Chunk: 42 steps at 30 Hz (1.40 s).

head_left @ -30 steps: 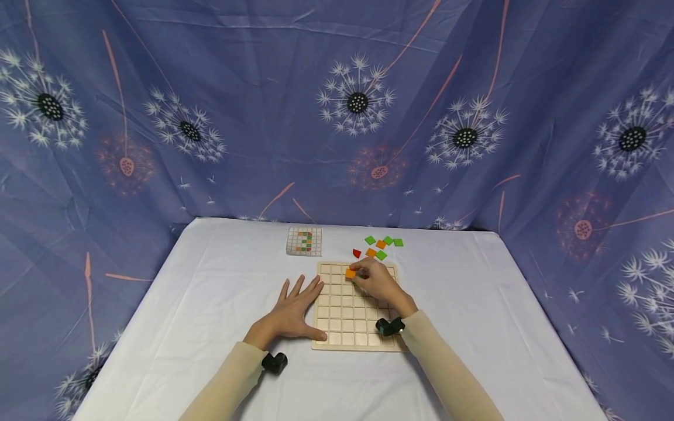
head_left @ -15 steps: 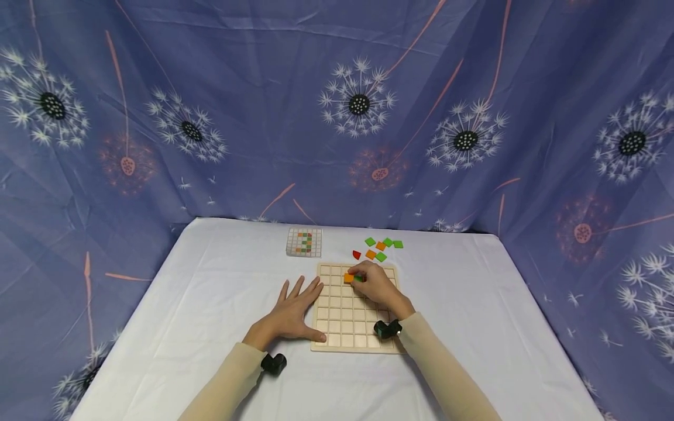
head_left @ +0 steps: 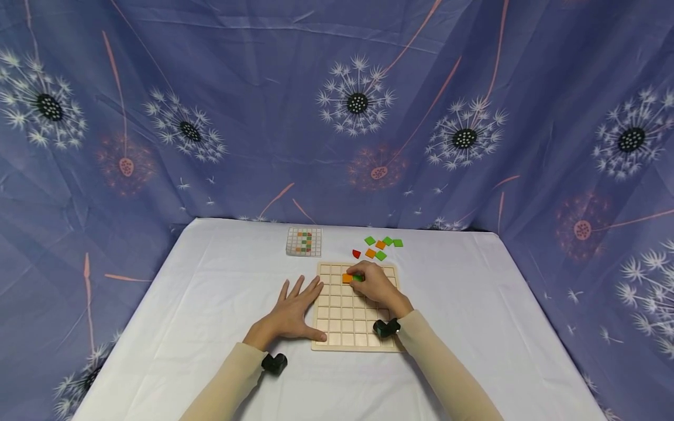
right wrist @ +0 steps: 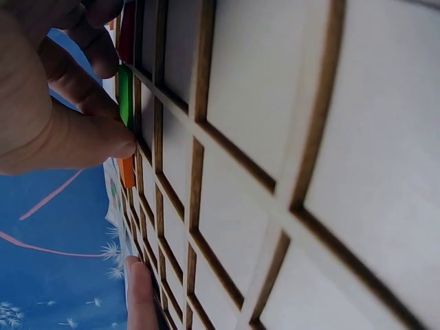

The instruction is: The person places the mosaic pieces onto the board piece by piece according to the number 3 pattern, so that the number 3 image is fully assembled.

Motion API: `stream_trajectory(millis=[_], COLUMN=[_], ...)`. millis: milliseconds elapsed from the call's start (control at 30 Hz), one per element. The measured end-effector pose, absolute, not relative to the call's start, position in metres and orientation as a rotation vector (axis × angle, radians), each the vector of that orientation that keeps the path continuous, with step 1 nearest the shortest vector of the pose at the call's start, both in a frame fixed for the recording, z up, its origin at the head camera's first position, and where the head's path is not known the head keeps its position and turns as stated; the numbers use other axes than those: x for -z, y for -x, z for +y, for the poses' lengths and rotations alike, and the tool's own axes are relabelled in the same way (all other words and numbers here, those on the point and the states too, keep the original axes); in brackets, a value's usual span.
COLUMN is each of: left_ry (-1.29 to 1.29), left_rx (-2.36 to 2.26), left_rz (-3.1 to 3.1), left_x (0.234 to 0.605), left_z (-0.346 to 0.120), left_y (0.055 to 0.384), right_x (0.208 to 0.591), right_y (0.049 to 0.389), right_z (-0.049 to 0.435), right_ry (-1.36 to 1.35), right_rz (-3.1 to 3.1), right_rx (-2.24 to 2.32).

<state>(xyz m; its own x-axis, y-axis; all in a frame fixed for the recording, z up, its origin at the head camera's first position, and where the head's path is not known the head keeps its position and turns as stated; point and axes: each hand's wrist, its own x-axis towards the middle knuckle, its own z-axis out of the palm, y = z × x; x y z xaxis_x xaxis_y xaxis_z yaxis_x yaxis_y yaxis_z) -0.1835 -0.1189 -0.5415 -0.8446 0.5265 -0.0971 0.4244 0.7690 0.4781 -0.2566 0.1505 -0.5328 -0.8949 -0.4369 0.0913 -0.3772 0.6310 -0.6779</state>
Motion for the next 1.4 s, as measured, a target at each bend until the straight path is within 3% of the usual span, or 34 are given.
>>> stream_trajectory(millis=[1400], left_ry=[-0.735], left_rx=[-0.629], left_rz=[2.741], left_x=[0.5441], left_z=[-0.1185], left_y=[0.1850], right_x=[0.5383], right_y=[0.2590], right_z=[0.1584], right_ry=[0.771], right_rz=[2.778], right_rx=[1.066])
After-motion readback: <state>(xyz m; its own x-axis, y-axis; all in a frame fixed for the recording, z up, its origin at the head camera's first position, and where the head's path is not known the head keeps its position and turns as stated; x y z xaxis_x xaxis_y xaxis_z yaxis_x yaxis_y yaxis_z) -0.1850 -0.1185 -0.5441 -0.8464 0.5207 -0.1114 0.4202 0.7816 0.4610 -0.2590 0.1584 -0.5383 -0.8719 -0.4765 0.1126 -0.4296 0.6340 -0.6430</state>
